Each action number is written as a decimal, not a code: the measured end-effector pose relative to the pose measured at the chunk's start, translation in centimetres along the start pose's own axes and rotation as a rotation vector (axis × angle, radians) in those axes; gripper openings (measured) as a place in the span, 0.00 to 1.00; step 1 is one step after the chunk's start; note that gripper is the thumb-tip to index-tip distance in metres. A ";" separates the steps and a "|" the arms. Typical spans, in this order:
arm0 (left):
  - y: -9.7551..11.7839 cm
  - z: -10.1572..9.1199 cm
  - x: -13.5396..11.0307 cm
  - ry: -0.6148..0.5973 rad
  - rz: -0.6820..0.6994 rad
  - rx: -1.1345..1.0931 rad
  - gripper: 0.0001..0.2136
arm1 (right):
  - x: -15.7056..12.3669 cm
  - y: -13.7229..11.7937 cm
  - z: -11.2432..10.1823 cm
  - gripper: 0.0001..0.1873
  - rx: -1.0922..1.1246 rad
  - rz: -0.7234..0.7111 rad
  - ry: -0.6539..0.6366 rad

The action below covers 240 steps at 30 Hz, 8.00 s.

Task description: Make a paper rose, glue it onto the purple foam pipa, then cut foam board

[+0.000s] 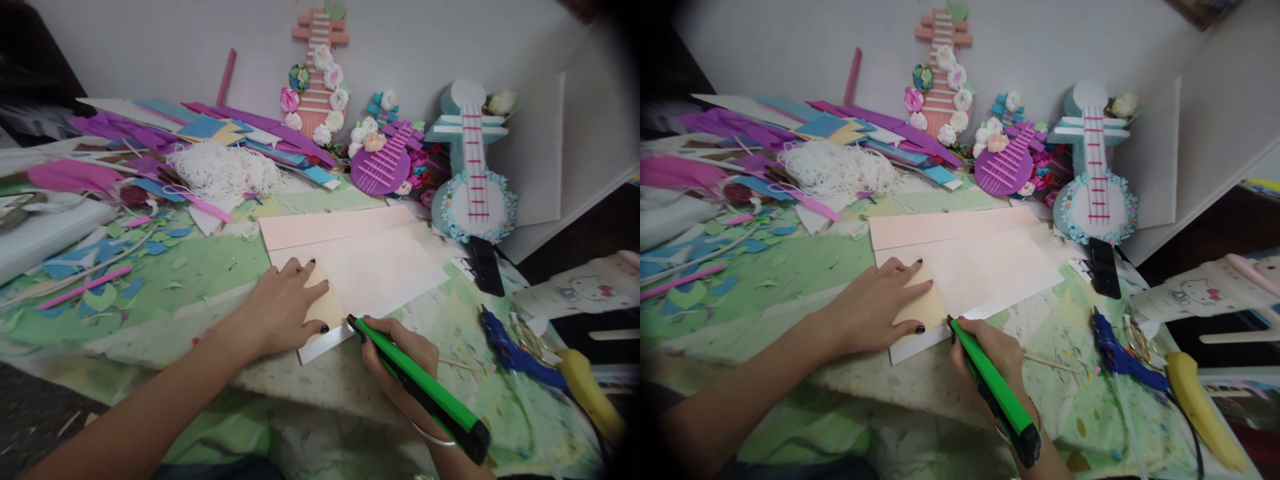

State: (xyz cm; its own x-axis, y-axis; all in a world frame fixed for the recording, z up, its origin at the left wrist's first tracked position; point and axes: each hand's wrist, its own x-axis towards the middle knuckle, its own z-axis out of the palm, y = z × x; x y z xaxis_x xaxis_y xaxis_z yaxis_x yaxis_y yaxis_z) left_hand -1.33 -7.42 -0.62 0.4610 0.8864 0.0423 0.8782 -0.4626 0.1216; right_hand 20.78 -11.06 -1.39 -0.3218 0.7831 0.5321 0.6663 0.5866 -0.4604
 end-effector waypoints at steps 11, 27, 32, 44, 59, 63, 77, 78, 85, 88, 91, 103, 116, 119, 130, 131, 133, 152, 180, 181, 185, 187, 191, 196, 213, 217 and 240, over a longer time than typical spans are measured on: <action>0.1 -0.1 0.0 -0.016 -0.008 0.001 0.26 | -0.2 -0.1 0.0 0.10 -0.038 -0.037 0.030; 0.3 0.2 -0.3 0.005 -0.019 -0.001 0.25 | 0.1 0.2 -1.4 0.09 0.038 0.177 0.184; 1.1 0.4 -0.8 0.029 -0.052 -0.018 0.24 | 4.3 1.3 -3.2 0.15 0.376 0.361 0.230; 2.7 2.7 -0.9 0.023 -0.098 -0.049 0.31 | 15.7 1.8 3.1 0.12 1.088 0.413 -0.409; 1.0 5.1 -1.2 0.200 -0.024 -0.125 0.34 | 15.5 4.2 9.6 0.12 1.049 0.316 -0.621; 0.7 3.7 -1.5 0.184 -0.051 -0.183 0.29 | 15.5 4.1 9.7 0.12 1.043 0.338 -0.571; 0.5 2.7 -1.4 0.166 -0.063 -0.185 0.21 | 15.5 4.2 10.2 0.17 1.081 0.313 -0.556; 0.5 2.7 -1.5 0.171 -0.058 -0.184 0.21 | 15.5 4.2 10.2 0.17 1.087 0.314 -0.557; 0.6 2.6 -1.4 0.173 -0.059 -0.159 0.21 | 15.4 4.1 10.2 0.17 1.151 0.311 -0.535; 0.5 2.6 -1.4 0.171 -0.047 -0.163 0.21 | 15.5 4.1 10.3 0.18 1.136 0.320 -0.534; 0.5 2.6 -1.5 0.175 -0.047 -0.174 0.21 | 15.5 4.2 10.3 0.18 1.124 0.311 -0.532; 0.8 3.0 -1.6 0.215 -0.021 -0.145 0.21 | 15.5 4.5 10.6 0.16 1.246 0.252 -0.560; 0.6 3.2 -1.6 0.215 -0.020 -0.135 0.22 | 15.5 4.8 10.7 0.13 1.263 0.272 -0.595; 0.8 3.1 -1.5 0.224 -0.024 -0.138 0.21 | 15.4 4.6 10.5 0.12 1.278 0.285 -0.585; 0.6 3.0 -1.8 0.208 -0.032 -0.156 0.22 | 15.5 4.5 10.7 0.10 1.336 0.316 -0.578; 0.6 3.0 -1.9 0.210 -0.029 -0.154 0.22 | 15.5 4.5 10.7 0.10 1.339 0.318 -0.576; 0.5 3.0 -1.9 0.214 -0.025 -0.147 0.22 | 15.5 4.5 10.6 0.11 1.332 0.318 -0.582; 0.4 2.6 -1.5 0.219 0.025 -0.076 0.22 | 15.6 4.4 10.3 0.14 1.349 0.367 -0.601; 0.3 2.8 -1.5 0.190 0.020 -0.074 0.23 | 15.7 4.5 10.4 0.14 1.331 0.339 -0.605; 0.3 2.8 -1.6 0.192 0.021 -0.074 0.23 | 15.7 4.5 10.3 0.14 1.328 0.338 -0.604; 0.3 2.8 -1.5 0.205 0.021 -0.078 0.23 | 15.7 4.4 10.2 0.15 1.323 0.335 -0.600; 0.3 2.8 -1.5 0.204 0.025 -0.077 0.23 | 15.7 4.3 10.1 0.15 1.319 0.337 -0.600; 0.3 2.7 -1.5 0.201 0.027 -0.072 0.23 | 15.7 4.3 10.1 0.14 1.321 0.346 -0.610; 0.4 2.6 -1.6 0.198 0.022 -0.066 0.23 | 15.7 4.4 10.3 0.16 1.328 0.340 -0.601; 0.5 2.6 -1.5 0.205 0.013 -0.052 0.23 | 15.6 4.8 10.8 0.17 1.312 0.376 -0.424; 0.5 2.6 -1.4 0.214 0.008 -0.053 0.23 | 15.6 4.9 10.7 0.17 1.299 0.368 -0.399; 1.1 2.6 -1.4 0.163 -0.038 -0.088 0.21 | 15.0 3.7 9.4 0.15 1.150 0.341 -0.521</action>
State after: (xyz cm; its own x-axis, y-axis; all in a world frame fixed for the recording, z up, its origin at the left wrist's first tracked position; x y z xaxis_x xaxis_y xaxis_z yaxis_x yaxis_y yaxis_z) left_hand -0.63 -9.23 -3.15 0.3943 0.8979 0.1956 0.8769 -0.4313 0.2122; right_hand 12.07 4.77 -1.83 -0.6460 0.7616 0.0520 -0.1034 -0.0198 -0.9944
